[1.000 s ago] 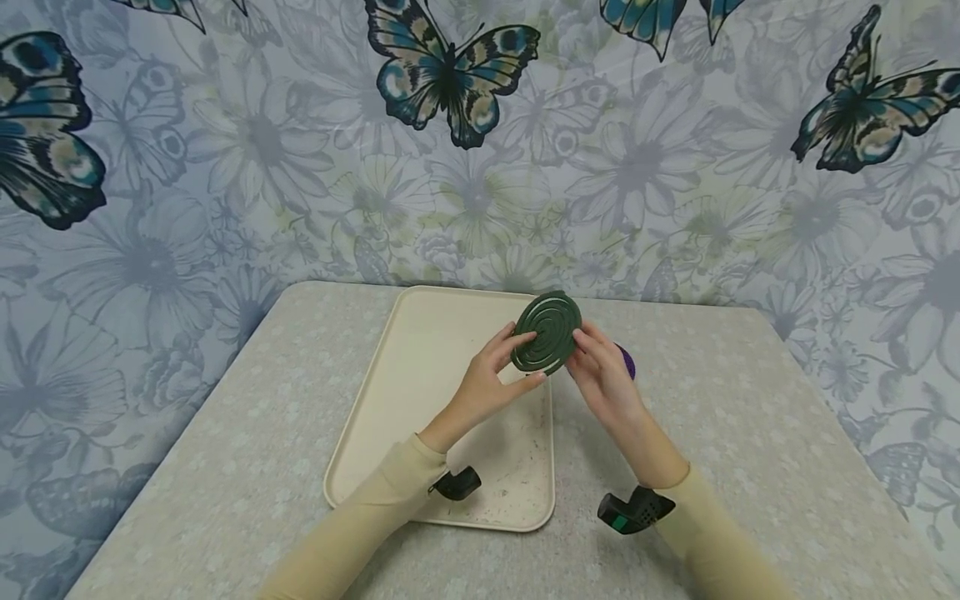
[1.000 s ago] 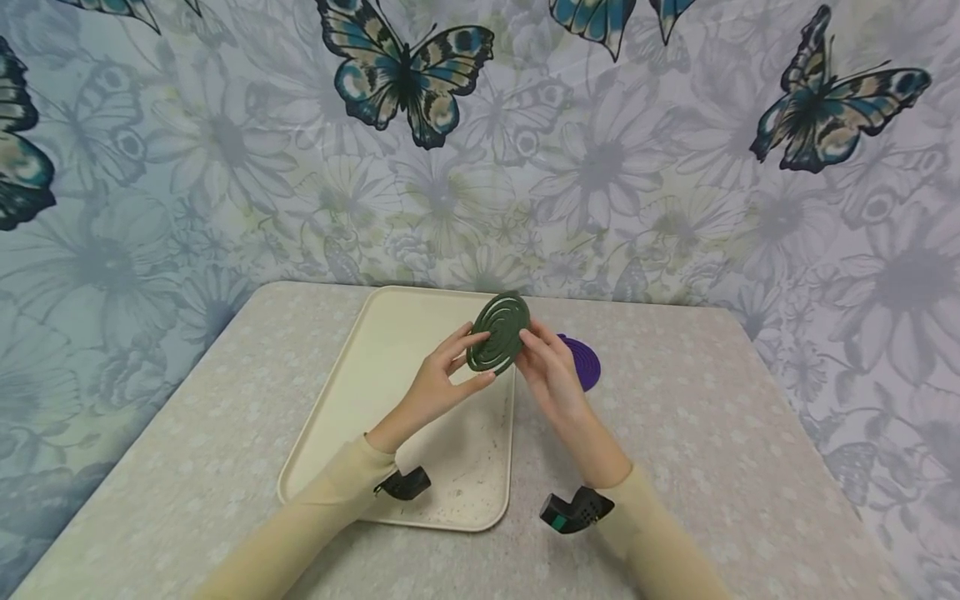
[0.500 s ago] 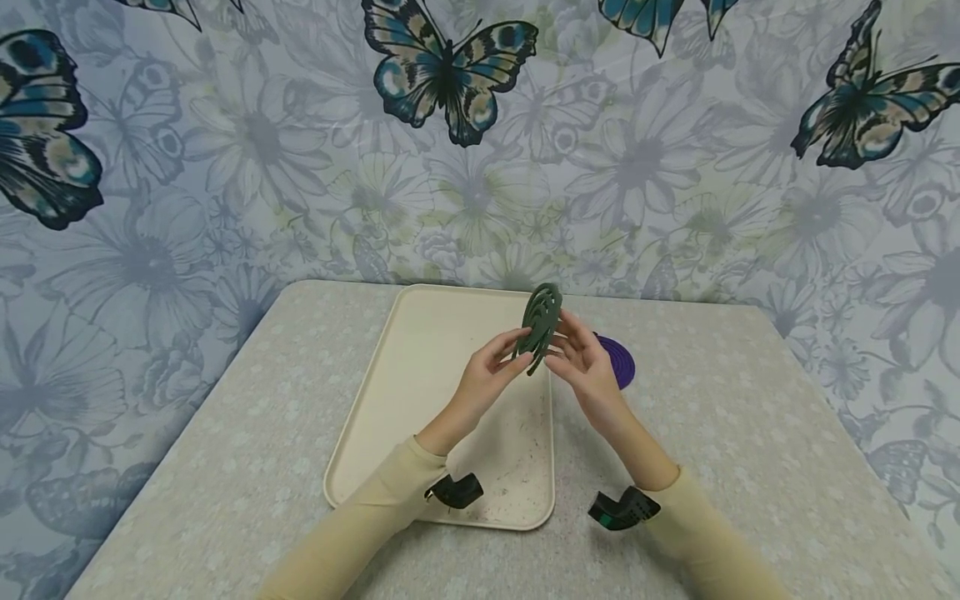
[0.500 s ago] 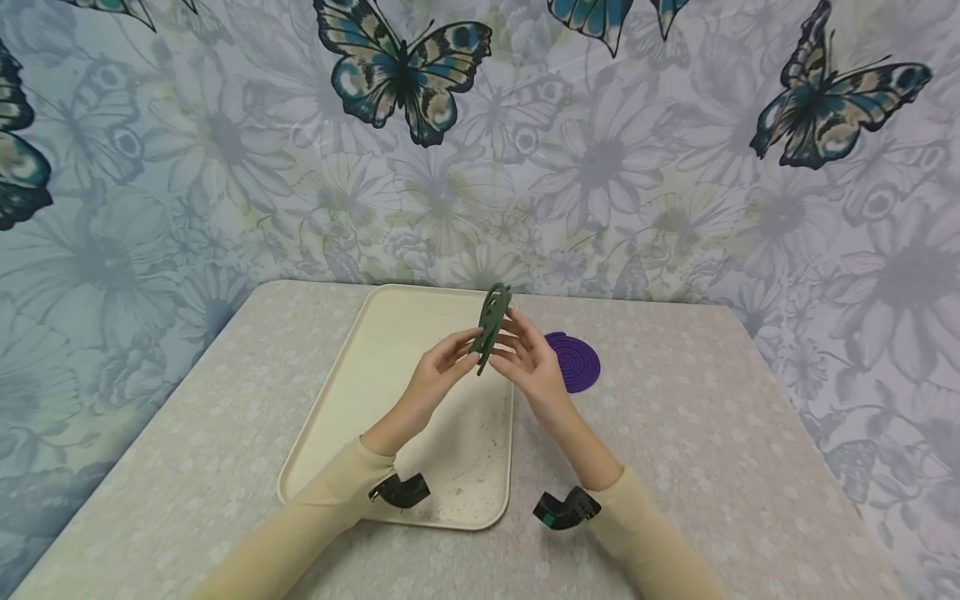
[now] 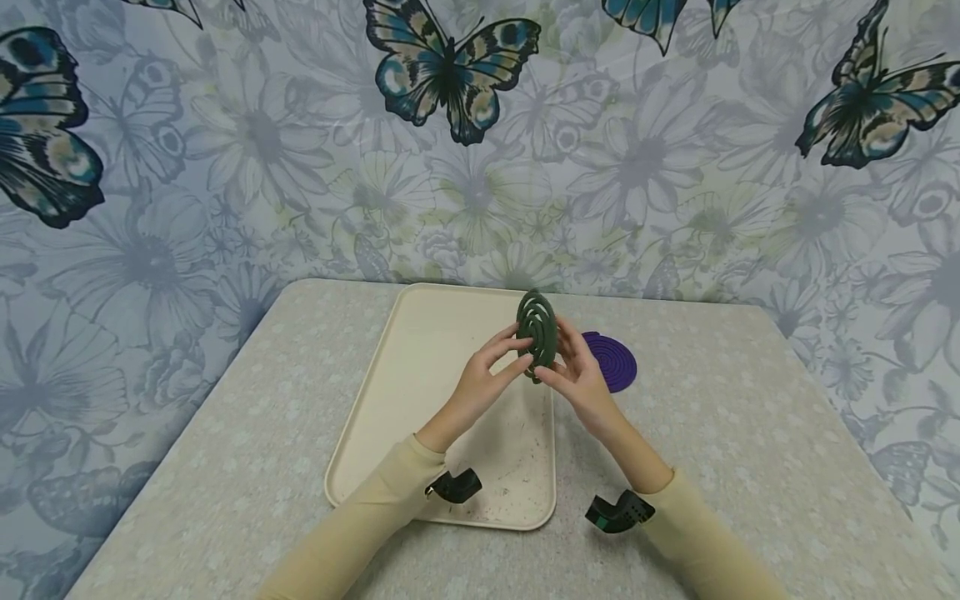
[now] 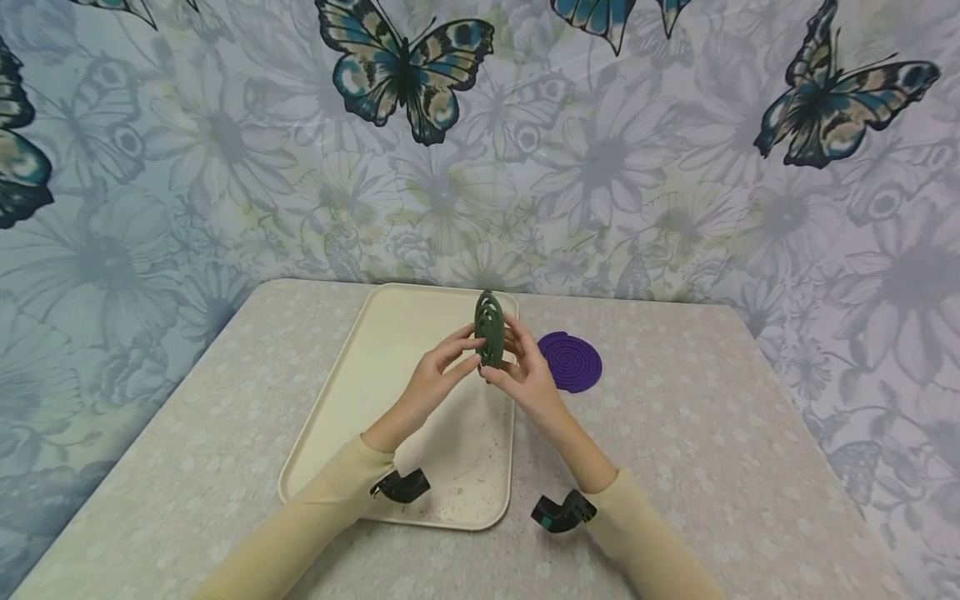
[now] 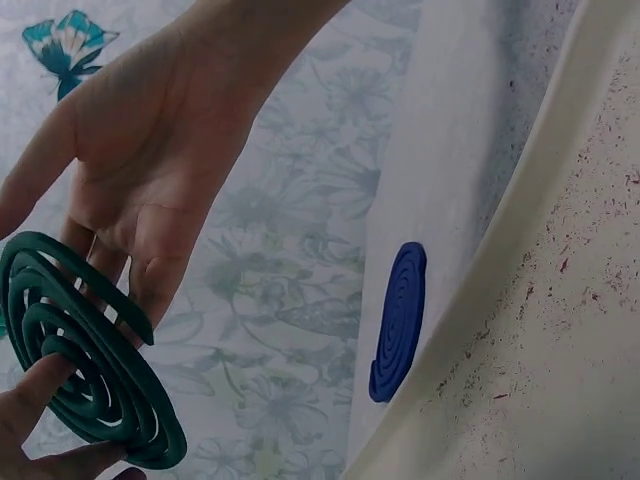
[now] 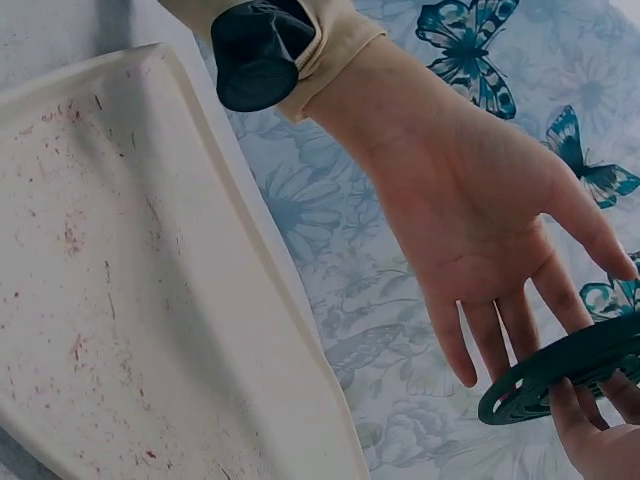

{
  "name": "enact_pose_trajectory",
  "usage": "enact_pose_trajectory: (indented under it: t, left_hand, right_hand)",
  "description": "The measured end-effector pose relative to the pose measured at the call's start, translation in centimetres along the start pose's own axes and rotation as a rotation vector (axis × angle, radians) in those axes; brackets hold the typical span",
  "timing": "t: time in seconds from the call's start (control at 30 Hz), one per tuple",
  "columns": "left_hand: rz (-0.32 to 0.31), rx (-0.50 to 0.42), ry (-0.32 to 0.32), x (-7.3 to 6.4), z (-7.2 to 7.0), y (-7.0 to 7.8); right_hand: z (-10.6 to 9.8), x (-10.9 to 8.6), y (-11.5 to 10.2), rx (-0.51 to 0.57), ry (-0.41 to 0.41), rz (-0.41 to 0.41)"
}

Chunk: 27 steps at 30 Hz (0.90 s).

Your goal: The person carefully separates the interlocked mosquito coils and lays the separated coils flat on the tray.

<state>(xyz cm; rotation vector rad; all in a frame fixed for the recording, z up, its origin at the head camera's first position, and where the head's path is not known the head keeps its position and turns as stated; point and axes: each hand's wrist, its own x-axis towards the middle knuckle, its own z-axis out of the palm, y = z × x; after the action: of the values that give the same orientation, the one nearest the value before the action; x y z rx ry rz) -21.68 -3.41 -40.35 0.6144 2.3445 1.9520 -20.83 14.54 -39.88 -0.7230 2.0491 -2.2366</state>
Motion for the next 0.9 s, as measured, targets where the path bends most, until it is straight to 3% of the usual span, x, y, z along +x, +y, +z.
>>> enact_pose_trajectory:
  t: [0.23, 0.37, 0.5, 0.6, 0.73, 0.9]
  left_hand:
    - [0.062, 0.106, 0.035, 0.2, 0.2, 0.0]
    - [0.06, 0.107, 0.046, 0.1, 0.2, 0.1]
    - [-0.029, 0.0, 0.037, 0.0, 0.2, 0.4]
    - [-0.109, -0.101, 0.045, -0.1, 0.4, 0.9]
    - [-0.166, -0.199, 0.091, -0.1, 0.8, 1.6]
    - [-0.183, -0.295, 0.168, 0.2, 1.3, 2.0]
  right_hand:
    - [0.2, 0.1, -0.1, -0.02, 0.018, 0.018]
    - [0.3, 0.1, -0.2, -0.111, 0.016, 0.035]
    - [0.5, 0.1, -0.3, -0.241, 0.019, 0.026]
    - [0.8, 0.1, -0.2, -0.26, 0.026, 0.01]
    - [1.3, 0.1, -0.2, -0.182, 0.012, 0.009]
    - [1.9, 0.0, -0.4, -0.096, 0.043, 0.03]
